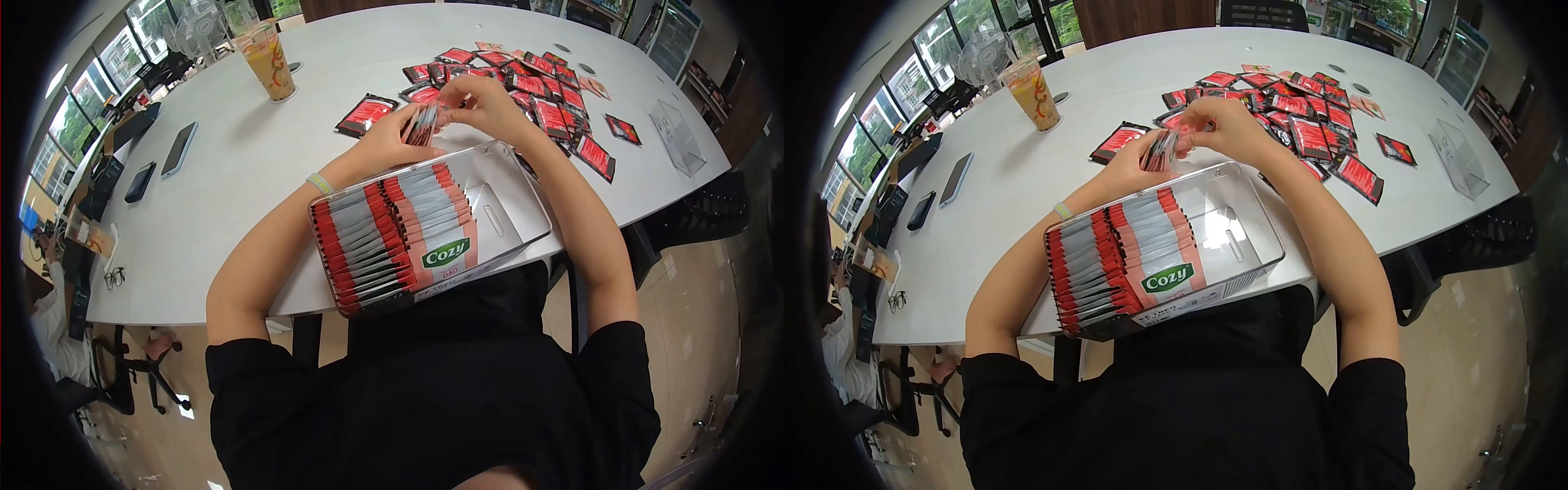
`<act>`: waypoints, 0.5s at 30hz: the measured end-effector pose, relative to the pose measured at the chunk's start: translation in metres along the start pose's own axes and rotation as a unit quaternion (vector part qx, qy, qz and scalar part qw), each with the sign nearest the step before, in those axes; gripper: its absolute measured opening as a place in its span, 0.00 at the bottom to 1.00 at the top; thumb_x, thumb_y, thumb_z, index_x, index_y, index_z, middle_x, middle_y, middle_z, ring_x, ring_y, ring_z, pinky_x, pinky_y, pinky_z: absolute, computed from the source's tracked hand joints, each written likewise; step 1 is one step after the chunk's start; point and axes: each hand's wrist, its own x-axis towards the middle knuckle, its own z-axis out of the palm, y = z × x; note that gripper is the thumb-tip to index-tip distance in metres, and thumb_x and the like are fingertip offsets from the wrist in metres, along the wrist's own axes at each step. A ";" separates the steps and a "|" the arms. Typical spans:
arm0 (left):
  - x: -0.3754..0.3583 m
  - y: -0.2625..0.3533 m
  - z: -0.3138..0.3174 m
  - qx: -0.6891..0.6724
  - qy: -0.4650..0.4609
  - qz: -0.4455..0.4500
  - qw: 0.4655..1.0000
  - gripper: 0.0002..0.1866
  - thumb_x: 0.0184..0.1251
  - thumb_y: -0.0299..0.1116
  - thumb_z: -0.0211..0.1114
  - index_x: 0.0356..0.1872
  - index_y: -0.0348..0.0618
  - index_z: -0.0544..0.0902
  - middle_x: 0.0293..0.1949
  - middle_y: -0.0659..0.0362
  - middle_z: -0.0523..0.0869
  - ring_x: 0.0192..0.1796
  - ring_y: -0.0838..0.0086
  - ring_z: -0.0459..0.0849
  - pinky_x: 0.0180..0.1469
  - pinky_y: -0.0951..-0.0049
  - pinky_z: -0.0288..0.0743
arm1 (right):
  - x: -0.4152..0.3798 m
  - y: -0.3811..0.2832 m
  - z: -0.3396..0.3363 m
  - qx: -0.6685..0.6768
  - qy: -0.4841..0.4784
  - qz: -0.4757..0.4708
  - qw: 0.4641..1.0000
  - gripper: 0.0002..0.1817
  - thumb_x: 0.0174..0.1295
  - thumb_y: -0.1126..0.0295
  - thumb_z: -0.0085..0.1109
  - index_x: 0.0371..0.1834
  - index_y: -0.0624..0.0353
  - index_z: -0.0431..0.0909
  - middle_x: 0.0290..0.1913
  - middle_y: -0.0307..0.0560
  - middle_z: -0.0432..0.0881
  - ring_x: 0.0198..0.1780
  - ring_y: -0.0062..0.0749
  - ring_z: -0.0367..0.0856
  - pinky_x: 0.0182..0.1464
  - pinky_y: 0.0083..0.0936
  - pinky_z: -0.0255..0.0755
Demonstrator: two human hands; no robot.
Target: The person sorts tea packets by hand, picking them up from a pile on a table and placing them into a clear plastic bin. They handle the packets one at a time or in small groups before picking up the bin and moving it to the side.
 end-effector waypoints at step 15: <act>0.002 -0.008 0.002 0.054 0.020 0.011 0.998 0.32 0.46 0.42 0.71 0.52 0.36 0.72 0.42 0.56 0.80 0.44 0.72 0.78 0.49 0.74 0.70 | -0.020 -0.028 -0.049 0.172 0.207 -0.028 0.963 0.08 0.56 0.71 0.62 0.31 0.66 0.82 0.25 0.41 0.81 0.25 0.16 0.74 0.28 0.15 0.67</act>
